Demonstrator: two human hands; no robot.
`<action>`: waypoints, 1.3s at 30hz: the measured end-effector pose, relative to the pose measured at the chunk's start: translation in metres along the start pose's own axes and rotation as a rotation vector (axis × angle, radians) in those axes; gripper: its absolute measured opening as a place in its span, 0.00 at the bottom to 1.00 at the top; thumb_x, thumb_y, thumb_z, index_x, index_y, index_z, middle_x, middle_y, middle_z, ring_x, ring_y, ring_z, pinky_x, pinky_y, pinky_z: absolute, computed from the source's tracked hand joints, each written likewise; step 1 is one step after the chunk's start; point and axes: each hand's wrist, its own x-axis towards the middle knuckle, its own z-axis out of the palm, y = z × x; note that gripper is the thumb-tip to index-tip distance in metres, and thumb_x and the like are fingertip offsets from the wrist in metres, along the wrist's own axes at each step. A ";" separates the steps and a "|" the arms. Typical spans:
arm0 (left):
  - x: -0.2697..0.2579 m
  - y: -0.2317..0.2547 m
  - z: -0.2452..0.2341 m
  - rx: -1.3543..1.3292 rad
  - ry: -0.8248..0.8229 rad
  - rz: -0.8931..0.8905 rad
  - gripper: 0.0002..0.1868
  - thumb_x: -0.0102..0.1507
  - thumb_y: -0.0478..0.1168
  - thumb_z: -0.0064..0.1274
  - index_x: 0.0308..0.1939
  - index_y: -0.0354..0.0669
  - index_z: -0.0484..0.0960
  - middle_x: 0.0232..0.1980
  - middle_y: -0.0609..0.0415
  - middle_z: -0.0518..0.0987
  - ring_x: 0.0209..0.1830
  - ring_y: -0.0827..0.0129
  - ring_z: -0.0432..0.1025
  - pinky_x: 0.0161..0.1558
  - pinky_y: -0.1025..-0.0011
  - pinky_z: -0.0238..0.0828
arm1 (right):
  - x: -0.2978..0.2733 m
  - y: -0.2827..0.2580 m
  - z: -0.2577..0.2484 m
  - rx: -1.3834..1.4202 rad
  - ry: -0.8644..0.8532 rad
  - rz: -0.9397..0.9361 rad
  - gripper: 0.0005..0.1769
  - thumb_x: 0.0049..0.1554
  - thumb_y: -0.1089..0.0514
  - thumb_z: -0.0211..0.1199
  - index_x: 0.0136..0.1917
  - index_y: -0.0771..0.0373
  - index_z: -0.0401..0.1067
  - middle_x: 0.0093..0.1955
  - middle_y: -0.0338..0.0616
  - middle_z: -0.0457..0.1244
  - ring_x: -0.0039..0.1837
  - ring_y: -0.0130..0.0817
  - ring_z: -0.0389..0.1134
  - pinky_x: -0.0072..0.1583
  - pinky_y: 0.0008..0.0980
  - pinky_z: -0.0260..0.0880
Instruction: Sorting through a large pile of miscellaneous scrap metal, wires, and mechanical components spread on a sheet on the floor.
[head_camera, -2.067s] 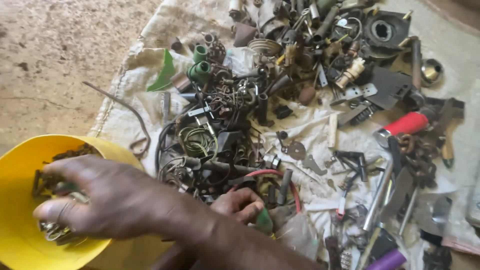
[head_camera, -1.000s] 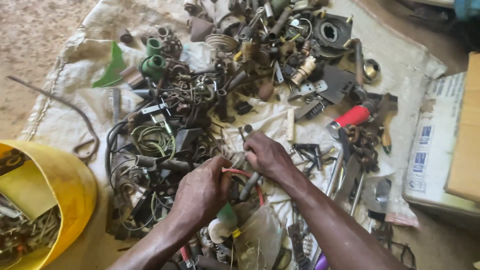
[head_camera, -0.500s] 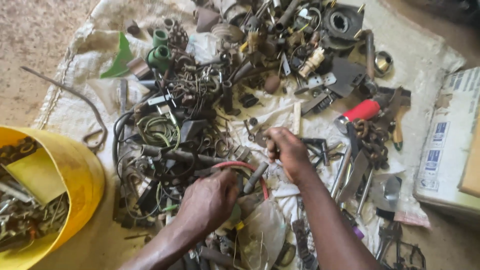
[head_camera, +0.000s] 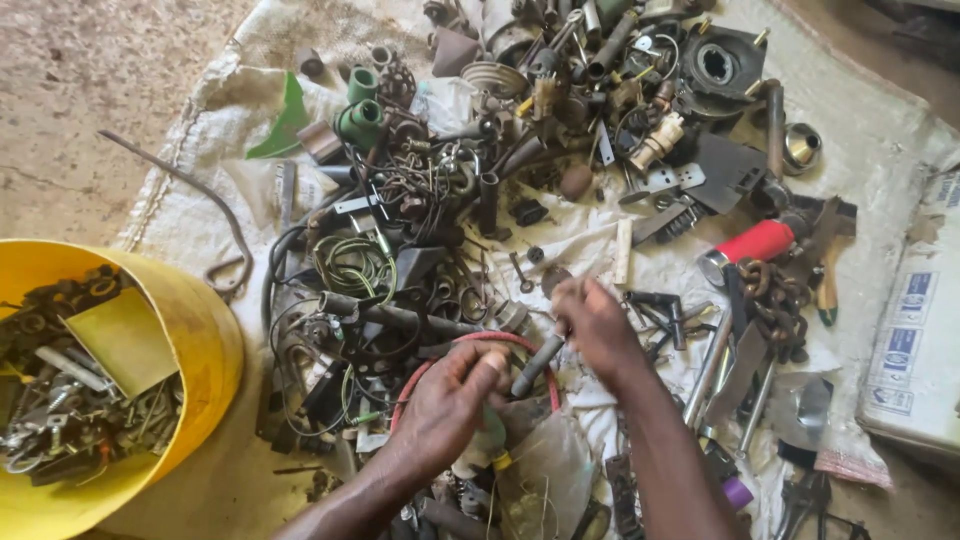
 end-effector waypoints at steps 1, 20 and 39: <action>0.003 0.000 0.003 0.003 -0.002 0.001 0.14 0.73 0.51 0.45 0.46 0.51 0.83 0.34 0.59 0.81 0.30 0.73 0.75 0.35 0.71 0.75 | -0.013 -0.003 0.007 0.003 0.002 0.000 0.09 0.68 0.51 0.48 0.54 0.53 0.68 0.46 0.42 0.62 0.45 0.34 0.59 0.48 0.37 0.63; 0.018 -0.056 0.001 -0.452 0.015 -0.042 0.12 0.69 0.39 0.46 0.43 0.38 0.85 0.29 0.48 0.82 0.20 0.65 0.71 0.22 0.70 0.61 | 0.049 -0.024 0.050 -0.663 -0.189 -0.482 0.20 0.62 0.58 0.55 0.61 0.41 0.80 0.75 0.33 0.66 0.52 0.30 0.62 0.54 0.36 0.63; 0.034 -0.066 -0.005 -0.434 0.045 -0.034 0.13 0.71 0.38 0.47 0.42 0.34 0.87 0.26 0.44 0.81 0.19 0.62 0.70 0.24 0.68 0.65 | 0.086 0.042 0.066 -0.896 0.166 -1.074 0.05 0.58 0.54 0.65 0.43 0.55 0.77 0.46 0.42 0.66 0.46 0.44 0.69 0.57 0.53 0.63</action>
